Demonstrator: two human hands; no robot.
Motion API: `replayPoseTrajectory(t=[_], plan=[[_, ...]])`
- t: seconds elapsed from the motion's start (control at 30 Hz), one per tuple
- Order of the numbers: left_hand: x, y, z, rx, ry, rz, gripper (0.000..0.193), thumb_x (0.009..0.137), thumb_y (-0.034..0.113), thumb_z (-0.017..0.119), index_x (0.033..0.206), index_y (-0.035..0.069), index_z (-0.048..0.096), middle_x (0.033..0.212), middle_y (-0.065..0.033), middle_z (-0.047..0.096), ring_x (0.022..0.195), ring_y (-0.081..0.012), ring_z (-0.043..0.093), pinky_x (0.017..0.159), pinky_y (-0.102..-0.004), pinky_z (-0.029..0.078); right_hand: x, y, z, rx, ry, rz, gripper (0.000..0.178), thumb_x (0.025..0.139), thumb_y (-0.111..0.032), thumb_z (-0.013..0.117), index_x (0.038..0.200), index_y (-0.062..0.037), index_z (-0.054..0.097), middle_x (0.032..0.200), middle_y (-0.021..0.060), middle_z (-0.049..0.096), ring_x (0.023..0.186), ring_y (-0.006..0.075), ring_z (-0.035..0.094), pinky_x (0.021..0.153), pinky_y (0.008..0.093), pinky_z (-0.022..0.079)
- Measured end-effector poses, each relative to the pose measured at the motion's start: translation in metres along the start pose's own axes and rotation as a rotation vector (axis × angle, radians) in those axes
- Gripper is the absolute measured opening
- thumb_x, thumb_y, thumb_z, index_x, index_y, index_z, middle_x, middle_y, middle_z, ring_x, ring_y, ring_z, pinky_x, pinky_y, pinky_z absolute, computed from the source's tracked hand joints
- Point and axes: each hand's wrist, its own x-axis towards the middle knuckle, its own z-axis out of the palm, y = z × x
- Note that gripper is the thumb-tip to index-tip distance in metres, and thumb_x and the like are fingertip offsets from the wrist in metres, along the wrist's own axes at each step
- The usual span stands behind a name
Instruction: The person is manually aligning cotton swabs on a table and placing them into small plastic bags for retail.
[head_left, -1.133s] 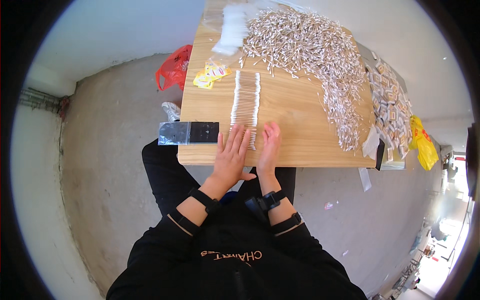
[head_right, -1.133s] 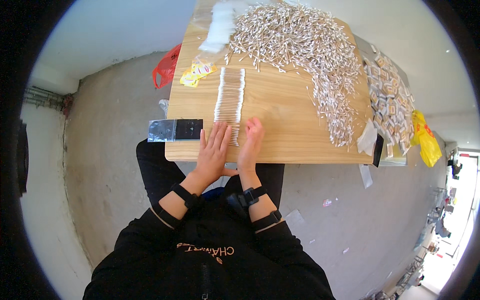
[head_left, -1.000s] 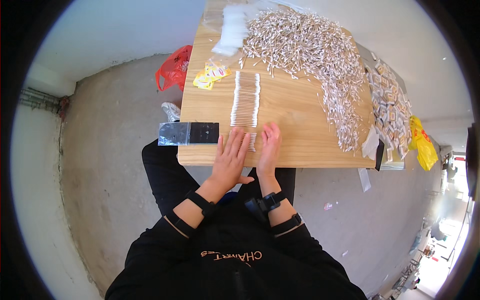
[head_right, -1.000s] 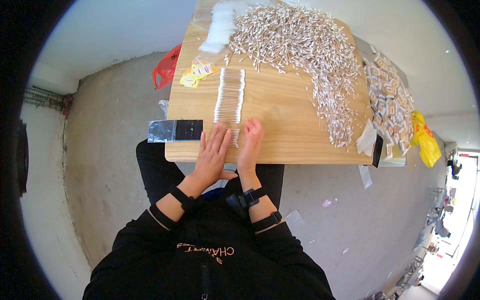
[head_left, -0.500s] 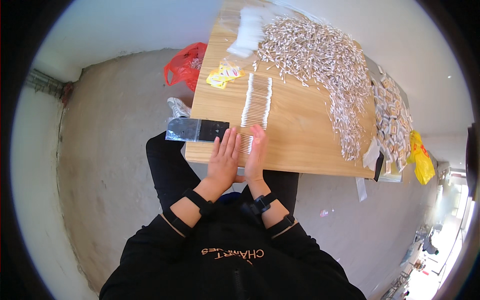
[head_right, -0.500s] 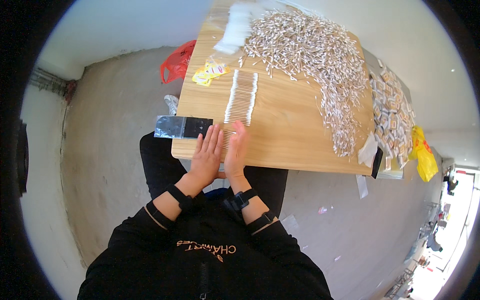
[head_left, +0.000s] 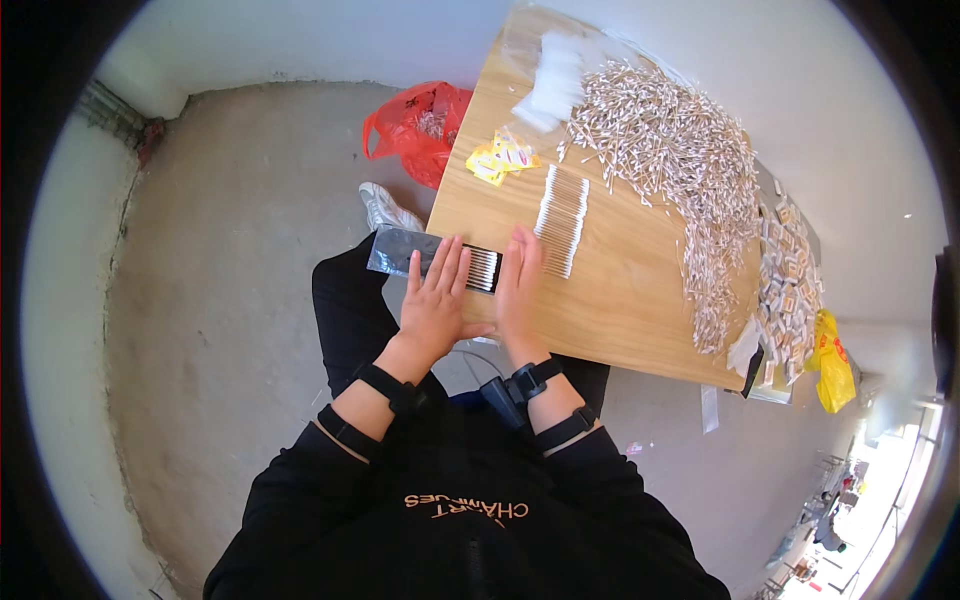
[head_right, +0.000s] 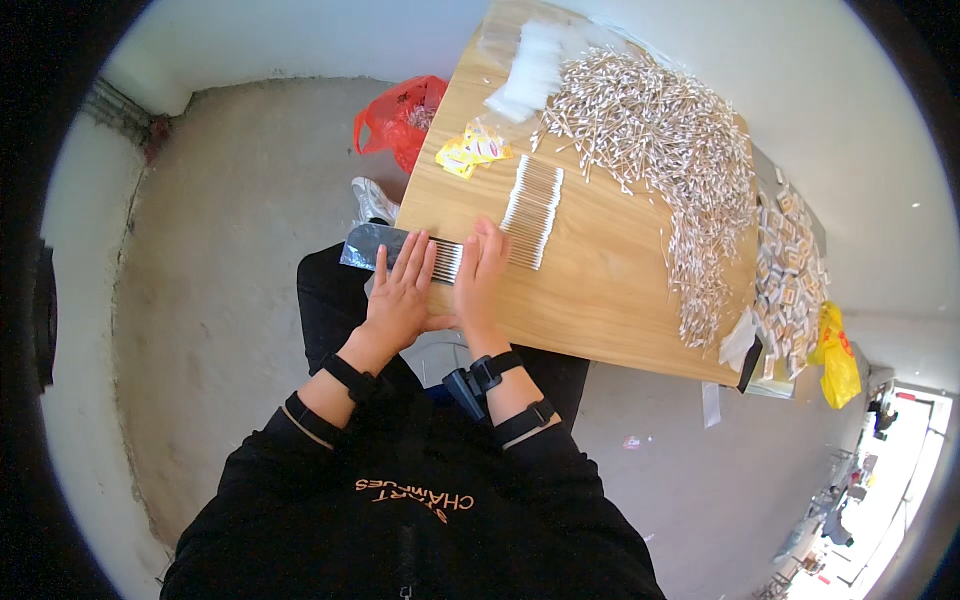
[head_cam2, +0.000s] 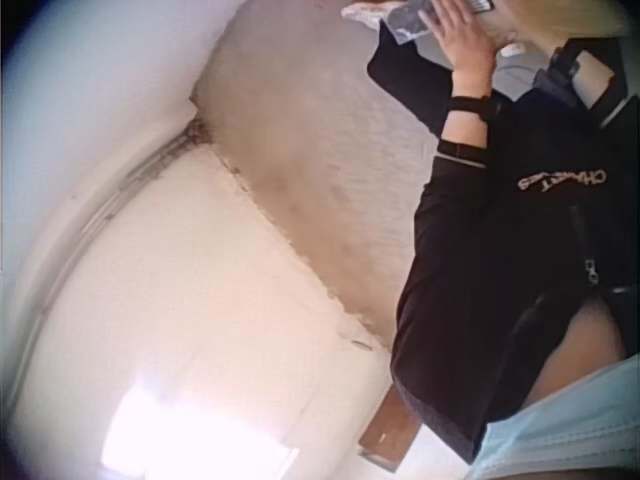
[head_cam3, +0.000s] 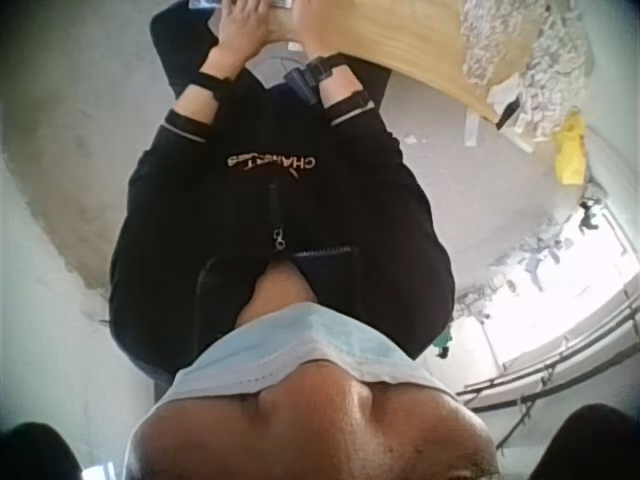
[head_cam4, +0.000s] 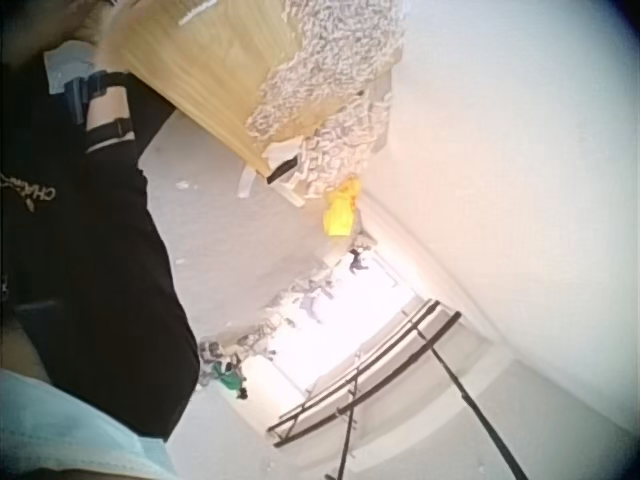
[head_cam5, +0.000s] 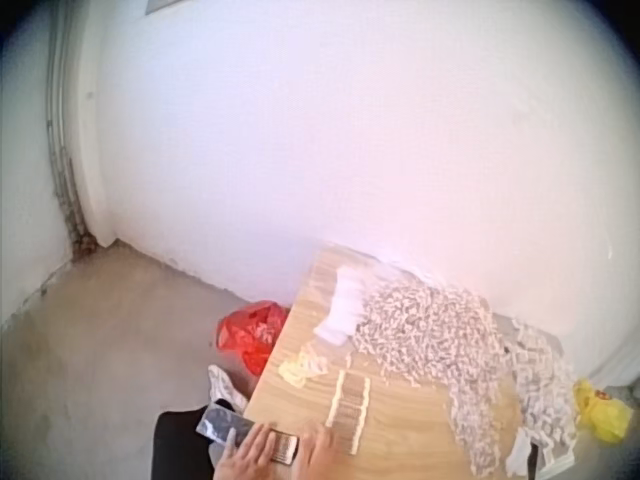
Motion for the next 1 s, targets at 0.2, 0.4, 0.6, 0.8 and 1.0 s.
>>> replayPoseTrajectory(t=[0.2,0.4,0.6,0.8,1.0], plan=[[0.003,0.006,-0.004,0.032,-0.066,-0.024,0.119,0.066,0.076,0.058,0.149,0.000,0.022,0.158,-0.0142,0.016,0.148,-0.0242,0.007,0.116,-0.0528,0.002,0.027,-0.005,0.011,-0.622,0.024,-0.266,0.036,0.087,-0.003,0.049,0.123,0.0018,0.051,0.118,0.0192,0.049,0.114,0.0347,0.046,0.104,0.0439,0.033],[0.000,-0.003,-0.007,-0.099,-0.001,-0.009,0.101,0.072,0.058,0.067,0.145,-0.001,0.031,0.154,-0.0151,0.023,0.146,-0.0260,0.013,0.117,-0.0510,0.005,0.028,0.011,0.029,-0.829,-0.106,-0.339,0.039,0.086,-0.006,0.050,0.125,-0.0024,0.051,0.122,0.0165,0.047,0.128,0.0336,0.038,0.114,0.0513,0.021],[0.000,-0.028,-0.020,-0.273,0.414,-0.230,0.030,0.070,0.009,0.068,0.098,0.005,0.058,0.105,-0.0119,0.053,0.102,-0.0306,0.051,0.088,-0.0442,0.038,0.029,0.014,0.029,-0.847,-0.093,-0.325,0.039,0.085,-0.003,0.048,0.124,-0.0035,0.051,0.122,0.0158,0.047,0.128,0.0340,0.038,0.114,0.0516,0.020],[0.026,-0.022,-0.025,-0.039,0.209,-0.268,0.023,0.069,0.022,0.068,0.084,0.005,0.062,0.093,-0.0106,0.057,0.091,-0.0278,0.054,0.081,-0.0409,0.039,0.029,0.014,0.033,-0.854,-0.087,-0.329,0.035,0.088,-0.009,0.048,0.121,-0.0034,0.054,0.119,0.0127,0.050,0.127,0.0308,0.040,0.114,0.0504,0.020],[0.038,-0.016,-0.032,0.121,-0.052,-0.274,0.033,0.074,0.025,0.063,0.098,0.003,0.066,0.099,-0.0102,0.059,0.098,-0.0251,0.054,0.086,-0.0391,0.036,0.027,0.016,0.033,-0.854,-0.075,-0.332,0.034,0.088,-0.011,0.047,0.120,-0.0040,0.056,0.117,0.0122,0.052,0.125,0.0295,0.042,0.114,0.0495,0.021]])
